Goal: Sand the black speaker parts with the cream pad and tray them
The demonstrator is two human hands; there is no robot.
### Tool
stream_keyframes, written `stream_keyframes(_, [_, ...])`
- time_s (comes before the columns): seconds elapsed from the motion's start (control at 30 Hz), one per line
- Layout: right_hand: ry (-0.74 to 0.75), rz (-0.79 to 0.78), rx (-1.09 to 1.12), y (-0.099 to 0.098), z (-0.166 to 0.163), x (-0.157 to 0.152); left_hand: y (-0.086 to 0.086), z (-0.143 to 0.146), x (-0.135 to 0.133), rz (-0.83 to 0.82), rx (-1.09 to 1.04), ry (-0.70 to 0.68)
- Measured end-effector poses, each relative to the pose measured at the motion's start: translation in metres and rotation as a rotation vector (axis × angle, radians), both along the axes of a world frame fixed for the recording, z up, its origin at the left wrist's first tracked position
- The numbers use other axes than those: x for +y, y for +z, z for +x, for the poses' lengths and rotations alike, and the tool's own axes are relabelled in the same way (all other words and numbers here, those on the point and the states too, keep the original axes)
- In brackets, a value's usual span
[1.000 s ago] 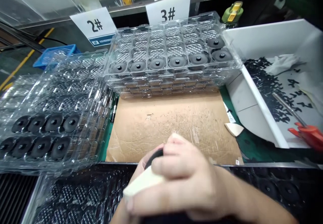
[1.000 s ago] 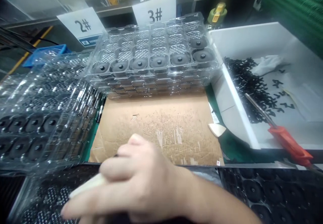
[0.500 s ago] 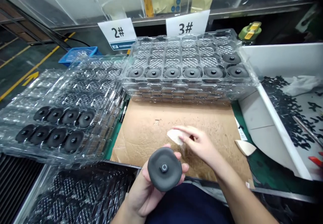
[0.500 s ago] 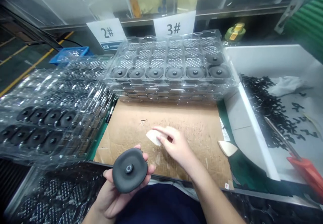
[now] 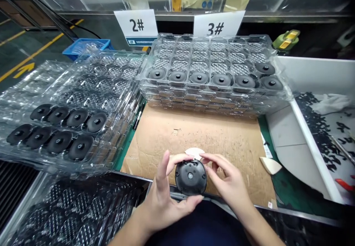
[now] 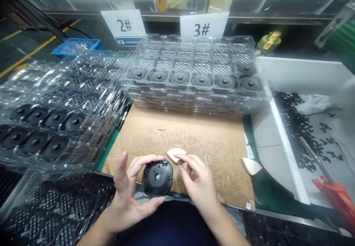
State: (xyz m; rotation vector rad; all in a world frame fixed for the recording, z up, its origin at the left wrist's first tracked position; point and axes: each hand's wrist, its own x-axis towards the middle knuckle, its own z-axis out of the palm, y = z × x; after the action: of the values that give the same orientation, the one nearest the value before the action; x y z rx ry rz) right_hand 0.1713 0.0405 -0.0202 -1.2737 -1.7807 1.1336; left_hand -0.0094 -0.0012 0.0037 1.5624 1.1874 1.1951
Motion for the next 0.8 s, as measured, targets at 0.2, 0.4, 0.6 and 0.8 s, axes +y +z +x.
stream_keyframes(0.2, [0.080, -0.155, 0.226, 0.032, -0.001, -0.007, 0.003, -0.009, -0.003, -0.049, 0.037, -0.024])
stream_keyframes(0.4, [0.422, -0.509, 0.354, 0.053, -0.005, 0.005, 0.002, -0.013, -0.011, -0.224, -0.159, -0.100])
stream_keyframes(0.6, [0.540, -0.747, 0.520, 0.058, -0.002, 0.007, 0.006, -0.009, -0.015, -0.449, -0.292, -0.241])
stream_keyframes(0.8, [0.427, -0.782, 0.551, 0.055, 0.004, -0.004, 0.005, -0.004, -0.016, -0.414, -0.260, -0.246])
